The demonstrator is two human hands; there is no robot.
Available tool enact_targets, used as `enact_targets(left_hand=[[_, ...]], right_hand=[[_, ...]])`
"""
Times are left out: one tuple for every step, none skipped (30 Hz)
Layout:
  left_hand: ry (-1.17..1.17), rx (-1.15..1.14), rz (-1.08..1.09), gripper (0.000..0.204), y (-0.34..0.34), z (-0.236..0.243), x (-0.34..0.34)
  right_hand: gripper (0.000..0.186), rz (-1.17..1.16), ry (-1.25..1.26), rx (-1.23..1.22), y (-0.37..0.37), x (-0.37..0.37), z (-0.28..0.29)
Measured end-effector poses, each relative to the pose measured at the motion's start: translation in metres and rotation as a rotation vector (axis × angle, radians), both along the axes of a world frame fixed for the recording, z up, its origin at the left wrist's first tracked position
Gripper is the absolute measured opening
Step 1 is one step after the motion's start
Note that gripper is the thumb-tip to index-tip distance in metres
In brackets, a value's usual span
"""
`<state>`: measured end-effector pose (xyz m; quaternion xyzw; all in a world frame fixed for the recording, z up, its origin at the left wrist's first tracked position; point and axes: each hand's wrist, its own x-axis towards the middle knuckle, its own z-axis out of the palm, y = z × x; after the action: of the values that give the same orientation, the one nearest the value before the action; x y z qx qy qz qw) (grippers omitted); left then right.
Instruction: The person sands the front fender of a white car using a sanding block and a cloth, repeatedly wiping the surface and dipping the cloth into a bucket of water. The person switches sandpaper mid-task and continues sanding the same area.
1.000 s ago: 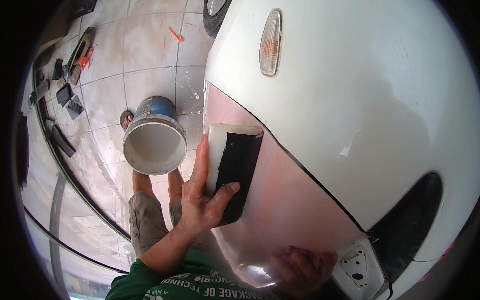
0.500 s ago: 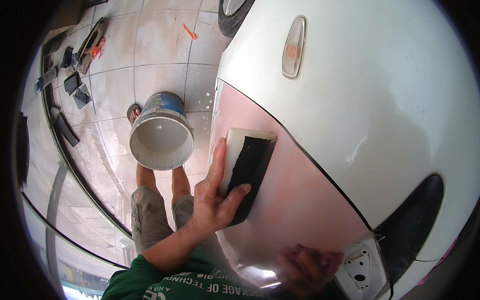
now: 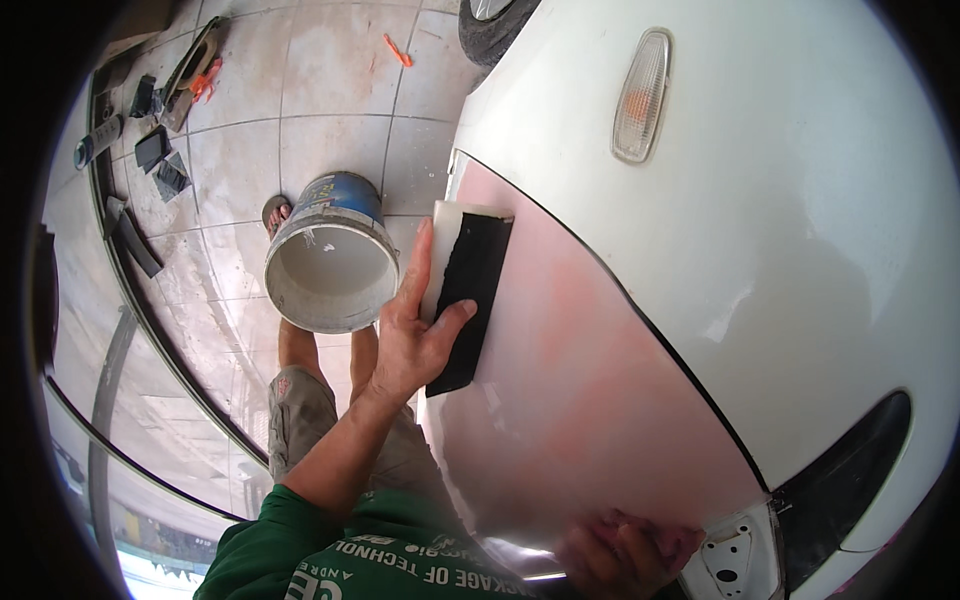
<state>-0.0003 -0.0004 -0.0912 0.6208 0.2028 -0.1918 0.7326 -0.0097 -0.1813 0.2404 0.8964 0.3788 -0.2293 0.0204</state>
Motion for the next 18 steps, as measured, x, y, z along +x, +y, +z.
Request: enact_targets(left_hand=[[0.135,-0.027,-0.005,0.097,0.003,-0.025,0.009],[0.27,-0.051,-0.008,0.097,0.007,-0.05,0.018],[0.307,-0.043,-0.014,0.098,0.011,-0.054,0.022],[0.339,-0.047,-0.029,0.099,0.01,-0.06,0.028],[0.372,-0.051,-0.044,0.1,0.011,-0.064,0.032],[0.209,-0.014,-0.007,0.101,0.006,-0.053,0.021],[0.057,0.022,0.021,0.102,0.001,-0.037,0.007],[0.11,-0.095,0.022,0.102,0.003,-0.005,0.009],[-0.048,0.028,-0.002,0.099,0.002,0.008,0.004],[-0.094,0.032,0.001,0.099,0.003,0.017,0.006],[-0.14,0.036,0.003,0.099,0.003,0.021,0.008],[-0.06,-0.009,0.017,0.1,0.002,0.013,0.008],[0.016,-0.05,0.029,0.1,0.005,0.002,0.016],[0.269,-0.169,0.046,0.101,0.008,-0.007,0.025],[0.241,-0.176,0.064,0.101,0.005,-0.011,0.027],[0.215,-0.182,0.076,0.101,0.004,-0.014,0.027],[0.134,-0.152,0.073,0.101,0.004,-0.006,0.022],[0.017,-0.069,0.03,0.102,0.004,0.002,0.019]], right_hand=[[0.016,0.086,0.059,0.031,-0.009,0.003,0.002],[0.015,0.174,0.121,0.065,-0.013,0.005,0.004],[0.016,0.12,0.083,0.065,-0.004,0.014,0.001],[0.016,0.065,0.035,0.056,0.007,0.024,-0.005],[0.017,0.009,-0.008,0.047,0.019,0.034,-0.009],[0.017,-0.014,-0.029,0.04,0.018,0.033,-0.01],[0.017,-0.012,-0.042,0.053,0.014,0.026,-0.011],[0.017,-0.008,-0.048,0.068,0.008,0.019,-0.011],[0.017,-0.002,-0.056,0.098,0.006,0.019,-0.013],[0.017,0.015,-0.071,0.118,0.006,0.018,-0.013],[0.017,0.024,-0.084,0.135,0.005,0.019,-0.014],[0.017,0.032,-0.1,0.165,0.004,0.018,-0.016],[0.018,0.043,-0.119,0.192,0.002,0.019,-0.018],[0.018,0.054,-0.142,0.219,0.001,0.019,-0.021],[0.018,0.068,-0.162,0.245,-0.003,0.021,-0.026],[0.018,0.084,-0.179,0.269,-0.006,0.021,-0.028],[0.018,0.094,-0.2,0.297,-0.008,0.021,-0.029],[0.018,0.101,-0.206,0.316,-0.009,0.019,-0.03]])
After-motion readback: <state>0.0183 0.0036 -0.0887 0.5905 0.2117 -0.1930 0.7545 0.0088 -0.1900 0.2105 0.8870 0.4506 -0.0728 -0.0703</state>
